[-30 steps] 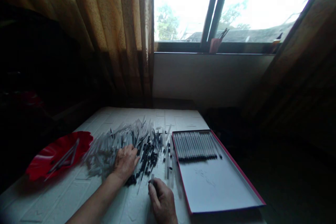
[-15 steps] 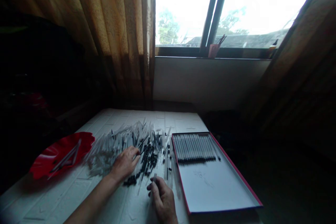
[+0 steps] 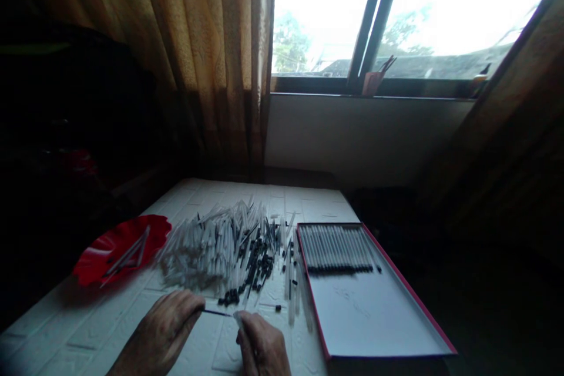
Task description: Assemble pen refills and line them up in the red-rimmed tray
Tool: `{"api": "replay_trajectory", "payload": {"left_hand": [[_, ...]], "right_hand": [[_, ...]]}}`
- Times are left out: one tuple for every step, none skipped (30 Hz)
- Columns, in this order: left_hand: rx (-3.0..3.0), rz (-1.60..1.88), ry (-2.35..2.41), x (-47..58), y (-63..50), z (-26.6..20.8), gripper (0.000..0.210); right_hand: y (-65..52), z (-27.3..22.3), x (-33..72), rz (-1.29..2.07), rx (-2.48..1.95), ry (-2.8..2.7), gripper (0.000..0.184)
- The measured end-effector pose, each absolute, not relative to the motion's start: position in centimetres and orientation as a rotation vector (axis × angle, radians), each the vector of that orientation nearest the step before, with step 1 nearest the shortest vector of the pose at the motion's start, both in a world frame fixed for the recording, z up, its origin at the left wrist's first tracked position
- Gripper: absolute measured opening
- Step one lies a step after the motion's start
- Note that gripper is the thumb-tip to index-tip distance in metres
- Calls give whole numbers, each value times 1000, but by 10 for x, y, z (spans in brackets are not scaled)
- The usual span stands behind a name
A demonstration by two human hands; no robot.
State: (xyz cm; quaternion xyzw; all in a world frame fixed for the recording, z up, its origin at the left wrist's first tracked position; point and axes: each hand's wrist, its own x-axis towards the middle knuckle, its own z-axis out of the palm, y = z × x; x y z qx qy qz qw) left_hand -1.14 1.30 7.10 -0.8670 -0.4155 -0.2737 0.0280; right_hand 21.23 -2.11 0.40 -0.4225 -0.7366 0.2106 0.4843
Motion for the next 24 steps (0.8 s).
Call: {"api": "replay_trajectory", "payload": {"left_hand": [[-2667, -834, -1275, -13, 13, 74, 21], [-2659, -825, -1263, -14, 14, 76, 21], [-2651, -818, -1248, -16, 14, 78, 22], [-2647, -810, -1233, -17, 14, 79, 23], [-2646, -798, -1224, -19, 14, 80, 24], [-2648, -783, -1222, -20, 14, 80, 24], [-2653, -765, -1225, -21, 13, 80, 24], [-2661, -744, -1234, -21, 12, 81, 23], [-2672, -719, -1246, -21, 12, 81, 22], [-2687, -690, -1259, -21, 11, 82, 20], [-2705, -657, -1269, -21, 11, 83, 19], [-2725, -622, -1275, -20, 11, 84, 18], [-2741, -588, -1275, -19, 11, 86, 19], [-2754, -559, -1268, -19, 12, 87, 21], [-2764, -531, -1251, -18, 13, 88, 22], [-2773, -508, -1227, -17, 13, 88, 23], [-2781, -488, -1200, -16, 14, 88, 24], [-2797, -470, -1172, -14, 14, 88, 24], [-2822, -451, -1148, -12, 14, 87, 24], [-2859, -435, -1124, -9, 13, 86, 25], [-2908, -424, -1099, -5, 12, 85, 25], [-2966, -419, -1079, -1, 10, 84, 27], [-3035, -427, -1056, 3, 8, 83, 30], [-3105, -459, -1038, 8, 6, 81, 34]], "right_hand": [[-22, 4, 211, 506, -1029, -1818, 25], [-22, 4, 210, 500, -1030, -1842, 26], [-22, 4, 210, 493, -1031, -1865, 27], [-22, 3, 210, 483, -1031, -1883, 27], [-22, 2, 210, 471, -1032, -1896, 27], [-22, 2, 210, 460, -1034, -1906, 27], [-22, 2, 209, 451, -1038, -1916, 26], [-22, 3, 209, 443, -1045, -1924, 25], [-23, 4, 208, 435, -1057, -1931, 24], [-23, 5, 207, 425, -1069, -1938, 24], [-24, 6, 207, 417, -1082, -1947, 24], [-24, 7, 206, 408, -1095, -1958, 25], [-25, 8, 206, 398, -1107, -1974, 26], [-25, 9, 206, 386, -1116, -1996, 27], [-26, 10, 206, 376, -1125, -2026, 28], [-26, 10, 206, 361, -1136, -2057, 28], [-26, 9, 207, 339, -1145, -2088, 28], [-27, 8, 207, 313, -1152, -2111, 28], [-27, 6, 207, 293, -1157, -2126, 28], [-27, 4, 208, 280, -1159, -2130, 28], [-27, 2, 208, 277, -1160, -2120, 29], [-27, 0, 208, 286, -1152, -2099, 31], [-28, -3, 208, 306, -1137, -2070, 33], [-28, -4, 208, 330, -1117, -2035, 35]]}}
